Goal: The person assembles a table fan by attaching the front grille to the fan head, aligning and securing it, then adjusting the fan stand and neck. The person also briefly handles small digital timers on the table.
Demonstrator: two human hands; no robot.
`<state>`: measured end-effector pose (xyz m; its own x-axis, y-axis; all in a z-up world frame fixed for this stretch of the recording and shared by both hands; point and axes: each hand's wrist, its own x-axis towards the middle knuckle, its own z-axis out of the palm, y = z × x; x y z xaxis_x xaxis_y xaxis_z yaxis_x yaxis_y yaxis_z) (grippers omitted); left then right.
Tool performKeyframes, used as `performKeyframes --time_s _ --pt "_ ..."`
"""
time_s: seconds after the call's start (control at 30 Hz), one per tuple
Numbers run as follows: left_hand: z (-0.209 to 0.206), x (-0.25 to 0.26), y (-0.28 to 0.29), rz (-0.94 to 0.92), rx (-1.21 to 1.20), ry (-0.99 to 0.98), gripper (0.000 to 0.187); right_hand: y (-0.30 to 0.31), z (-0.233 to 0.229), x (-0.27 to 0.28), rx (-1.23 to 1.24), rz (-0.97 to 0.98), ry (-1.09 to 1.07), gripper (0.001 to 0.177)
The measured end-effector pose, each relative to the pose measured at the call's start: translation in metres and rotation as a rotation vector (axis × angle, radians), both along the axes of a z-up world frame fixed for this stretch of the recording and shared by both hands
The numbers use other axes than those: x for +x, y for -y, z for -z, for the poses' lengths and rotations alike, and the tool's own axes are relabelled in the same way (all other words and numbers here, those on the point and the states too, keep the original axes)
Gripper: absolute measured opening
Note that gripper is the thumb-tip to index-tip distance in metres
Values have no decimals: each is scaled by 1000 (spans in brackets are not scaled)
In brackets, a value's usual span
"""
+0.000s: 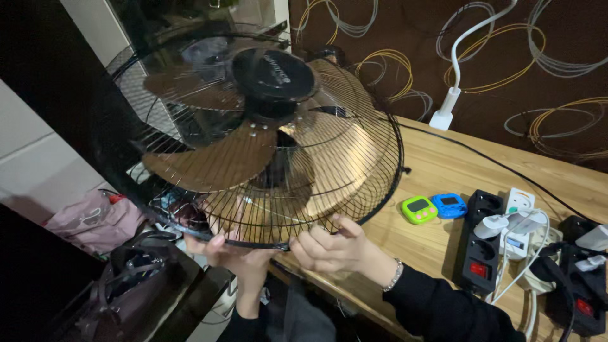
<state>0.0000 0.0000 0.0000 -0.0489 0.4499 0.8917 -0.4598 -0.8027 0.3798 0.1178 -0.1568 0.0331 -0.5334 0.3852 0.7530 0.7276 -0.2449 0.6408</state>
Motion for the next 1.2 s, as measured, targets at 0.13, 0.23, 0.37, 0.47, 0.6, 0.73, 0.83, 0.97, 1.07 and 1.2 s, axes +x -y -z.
performKeyframes --time_s 0.13,0.23,0.37,0.47,0.6,0.73,0.83,0.97,1.07,1.2 --pt "66 -3 -23 -419 -77 -280 118 -7 -1 1 -205 -20 -8 30" --pt "96 10 -31 -330 -182 -252 103 -21 -4 4 -335 -27 -67 27" --pt "100 36 -39 -210 -181 -163 92 -21 -17 26 -435 -71 -171 25" --pt "93 46 -43 -502 -46 -447 93 -15 -20 35 -453 -60 -179 23" --pt "111 46 -35 -458 -80 -790 98 -9 -1 43 -390 -35 -181 19" --pt "122 96 -24 -201 -39 -321 75 4 1 74 -421 -23 -269 36" --pt "125 124 -9 -256 10 -163 70 26 -3 92 -448 68 -269 24" --pt "134 125 11 -144 -9 -239 78 41 0 102 -485 106 -222 27" --pt "128 121 20 -254 97 -242 78 50 0 108 -470 133 -276 29" --pt "103 105 37 -366 198 -378 71 60 -7 110 -444 106 -326 33"
